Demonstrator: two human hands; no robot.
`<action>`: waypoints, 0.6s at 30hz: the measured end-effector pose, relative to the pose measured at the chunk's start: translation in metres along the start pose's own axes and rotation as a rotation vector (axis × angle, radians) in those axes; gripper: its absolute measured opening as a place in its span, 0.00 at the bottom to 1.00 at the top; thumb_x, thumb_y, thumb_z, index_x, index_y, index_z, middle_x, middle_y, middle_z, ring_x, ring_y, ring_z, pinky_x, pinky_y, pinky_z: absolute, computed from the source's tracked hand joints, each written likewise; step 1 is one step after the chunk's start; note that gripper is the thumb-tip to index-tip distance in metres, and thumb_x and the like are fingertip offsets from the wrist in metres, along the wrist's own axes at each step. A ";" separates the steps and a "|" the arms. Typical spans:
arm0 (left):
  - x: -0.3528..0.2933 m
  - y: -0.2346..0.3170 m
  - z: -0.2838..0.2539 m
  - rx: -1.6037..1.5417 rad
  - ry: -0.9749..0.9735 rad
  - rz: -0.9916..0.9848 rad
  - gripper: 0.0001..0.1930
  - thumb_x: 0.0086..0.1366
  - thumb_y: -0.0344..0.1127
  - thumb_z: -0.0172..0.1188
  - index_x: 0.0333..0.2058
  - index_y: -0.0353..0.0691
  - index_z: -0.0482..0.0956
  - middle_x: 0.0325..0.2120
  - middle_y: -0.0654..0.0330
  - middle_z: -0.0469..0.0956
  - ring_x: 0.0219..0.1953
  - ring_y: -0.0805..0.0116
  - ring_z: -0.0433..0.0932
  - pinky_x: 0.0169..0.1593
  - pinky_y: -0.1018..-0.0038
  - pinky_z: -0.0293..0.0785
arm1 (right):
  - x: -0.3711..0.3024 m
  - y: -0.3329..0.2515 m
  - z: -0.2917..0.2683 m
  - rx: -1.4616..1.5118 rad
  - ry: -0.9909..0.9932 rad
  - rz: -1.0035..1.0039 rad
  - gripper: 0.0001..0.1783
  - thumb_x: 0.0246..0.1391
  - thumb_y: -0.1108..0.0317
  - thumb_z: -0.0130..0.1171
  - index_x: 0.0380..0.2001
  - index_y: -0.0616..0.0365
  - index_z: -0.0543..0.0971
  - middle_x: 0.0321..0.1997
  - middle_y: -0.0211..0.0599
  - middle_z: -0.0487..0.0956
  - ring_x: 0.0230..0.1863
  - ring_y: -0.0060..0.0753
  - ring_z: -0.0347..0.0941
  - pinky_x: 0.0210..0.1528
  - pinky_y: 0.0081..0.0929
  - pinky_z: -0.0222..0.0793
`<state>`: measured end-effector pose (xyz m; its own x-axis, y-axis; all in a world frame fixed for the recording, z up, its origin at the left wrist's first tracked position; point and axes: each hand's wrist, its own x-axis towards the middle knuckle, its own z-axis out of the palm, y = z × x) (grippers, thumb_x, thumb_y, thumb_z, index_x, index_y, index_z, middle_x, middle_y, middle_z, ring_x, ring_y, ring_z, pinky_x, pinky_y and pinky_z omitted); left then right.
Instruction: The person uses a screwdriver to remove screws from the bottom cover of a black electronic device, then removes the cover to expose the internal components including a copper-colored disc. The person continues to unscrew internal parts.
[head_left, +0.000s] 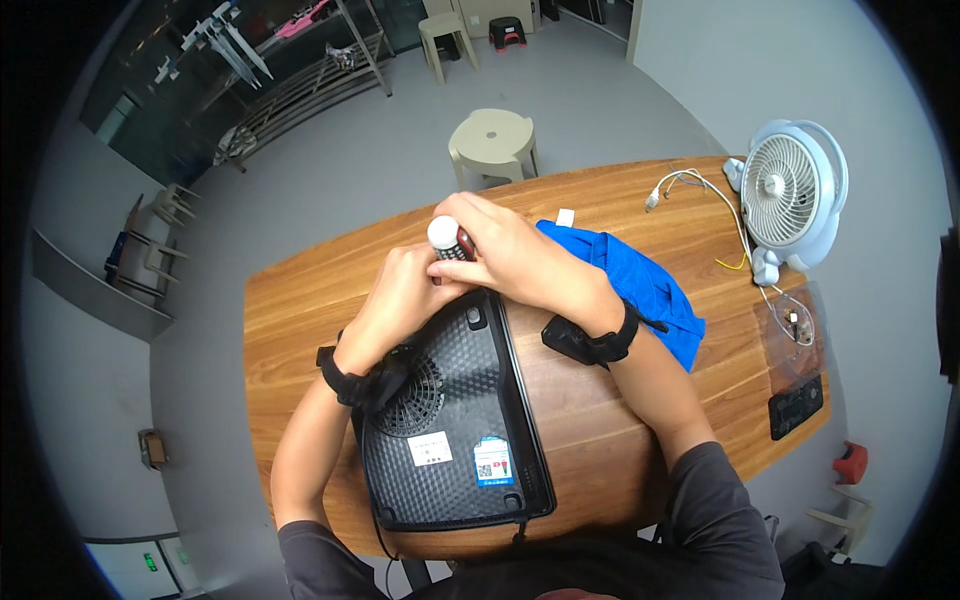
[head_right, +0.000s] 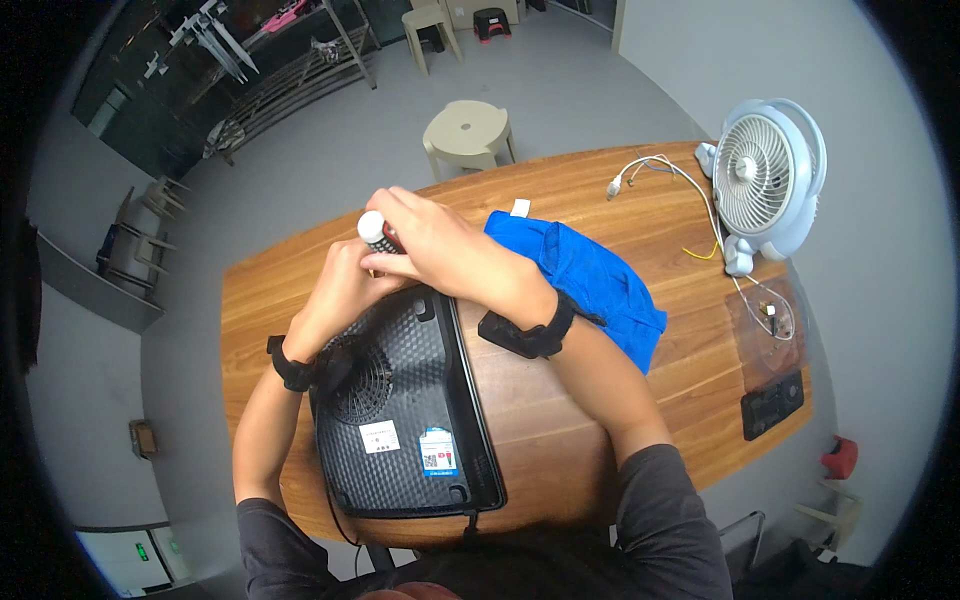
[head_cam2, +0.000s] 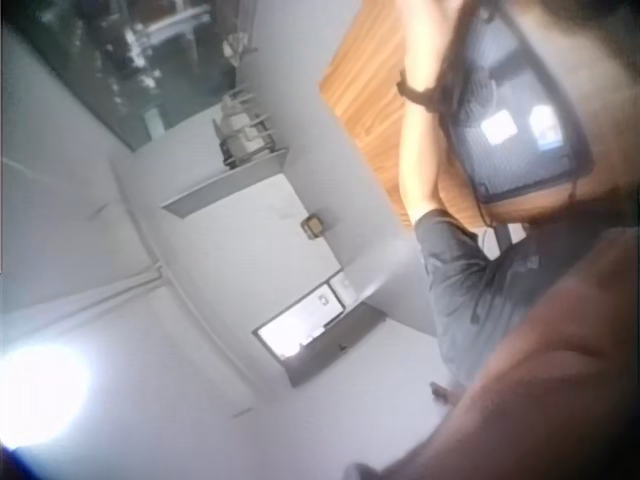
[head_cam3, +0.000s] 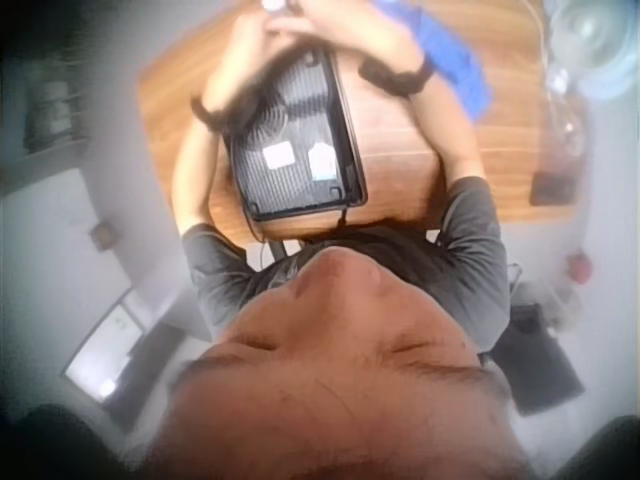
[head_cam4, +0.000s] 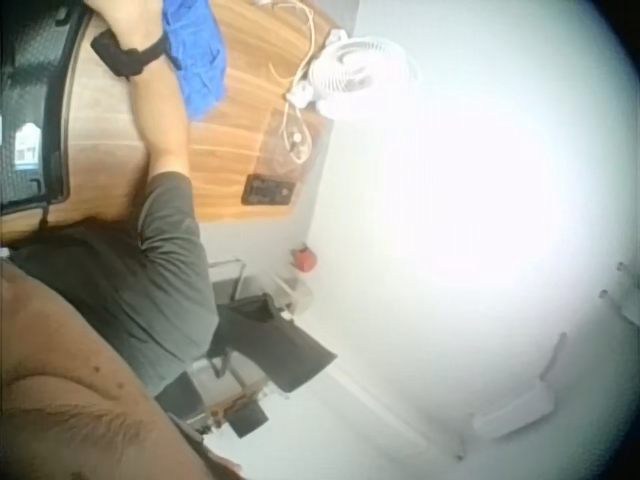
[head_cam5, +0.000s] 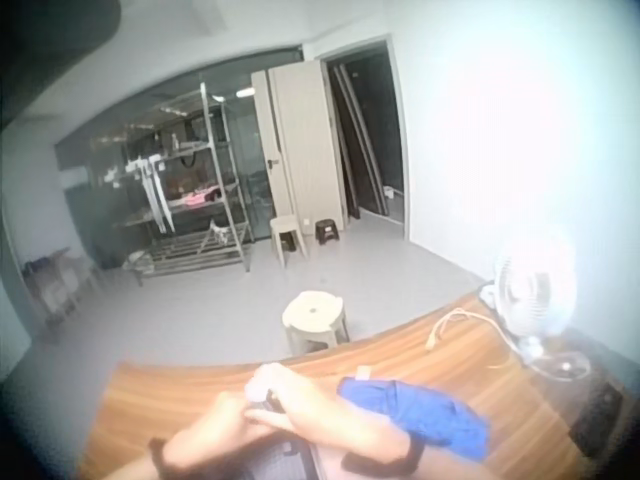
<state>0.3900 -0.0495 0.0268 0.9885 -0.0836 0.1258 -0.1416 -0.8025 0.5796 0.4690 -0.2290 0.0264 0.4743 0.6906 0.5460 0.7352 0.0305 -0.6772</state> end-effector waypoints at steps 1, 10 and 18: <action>-0.001 0.000 -0.001 0.012 -0.012 -0.023 0.13 0.58 0.33 0.72 0.34 0.27 0.82 0.25 0.43 0.82 0.30 0.46 0.84 0.35 0.61 0.78 | 0.001 0.001 0.000 0.011 -0.017 0.001 0.24 0.54 0.63 0.71 0.48 0.60 0.71 0.42 0.49 0.76 0.43 0.55 0.76 0.46 0.44 0.74; 0.001 0.010 -0.001 -0.014 -0.001 -0.002 0.14 0.57 0.32 0.72 0.38 0.29 0.82 0.29 0.45 0.84 0.33 0.49 0.86 0.37 0.62 0.80 | 0.004 0.007 -0.013 -0.003 -0.108 -0.045 0.25 0.56 0.64 0.69 0.55 0.56 0.75 0.46 0.44 0.77 0.44 0.50 0.77 0.47 0.40 0.75; -0.001 0.003 -0.008 -0.146 0.010 -0.034 0.13 0.57 0.33 0.71 0.37 0.29 0.83 0.29 0.48 0.85 0.34 0.57 0.86 0.39 0.65 0.79 | 0.004 -0.011 -0.012 -0.012 -0.131 0.062 0.22 0.57 0.60 0.68 0.52 0.54 0.77 0.46 0.44 0.75 0.45 0.51 0.78 0.45 0.43 0.74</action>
<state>0.3883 -0.0475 0.0348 0.9924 -0.0518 0.1118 -0.1153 -0.7104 0.6943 0.4685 -0.2356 0.0417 0.4528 0.7790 0.4336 0.7126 -0.0239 -0.7012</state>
